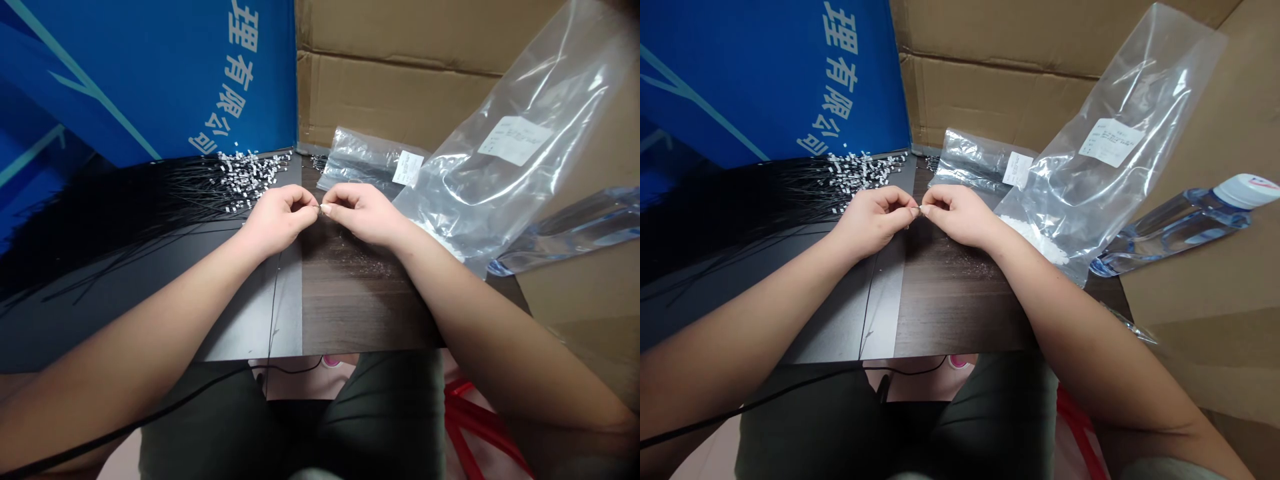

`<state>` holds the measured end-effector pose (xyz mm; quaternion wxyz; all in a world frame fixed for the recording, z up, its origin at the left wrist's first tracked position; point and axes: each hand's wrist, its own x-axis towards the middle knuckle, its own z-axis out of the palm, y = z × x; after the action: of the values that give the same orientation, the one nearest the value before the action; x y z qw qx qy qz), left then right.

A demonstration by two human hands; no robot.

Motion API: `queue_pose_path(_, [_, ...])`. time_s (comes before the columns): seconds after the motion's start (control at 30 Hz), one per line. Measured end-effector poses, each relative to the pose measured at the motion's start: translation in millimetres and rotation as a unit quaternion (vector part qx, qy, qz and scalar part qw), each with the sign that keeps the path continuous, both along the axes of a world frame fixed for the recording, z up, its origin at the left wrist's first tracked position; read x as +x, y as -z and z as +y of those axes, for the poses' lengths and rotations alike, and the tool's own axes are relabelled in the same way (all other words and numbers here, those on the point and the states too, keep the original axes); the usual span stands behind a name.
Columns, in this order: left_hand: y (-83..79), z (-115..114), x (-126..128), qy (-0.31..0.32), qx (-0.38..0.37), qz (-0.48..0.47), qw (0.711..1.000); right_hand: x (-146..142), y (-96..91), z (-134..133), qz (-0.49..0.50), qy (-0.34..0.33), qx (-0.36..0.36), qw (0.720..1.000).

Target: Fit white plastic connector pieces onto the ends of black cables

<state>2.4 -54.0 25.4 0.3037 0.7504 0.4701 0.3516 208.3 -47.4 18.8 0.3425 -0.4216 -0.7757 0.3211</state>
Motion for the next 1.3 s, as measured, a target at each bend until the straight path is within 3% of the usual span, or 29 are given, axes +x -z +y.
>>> queue_pose_path(1.0, [4.7,-0.7,2.1,-0.024,-0.044,-0.051,0.997,-3.8,2.5,-1.5,-0.018,0.018,0.014,1.0])
queue_pose_path(1.3, [9.6,4.2,4.0,-0.019,-0.121,-0.2,0.972,1.7,2.6,2.7,0.054,0.022,-0.029,0.998])
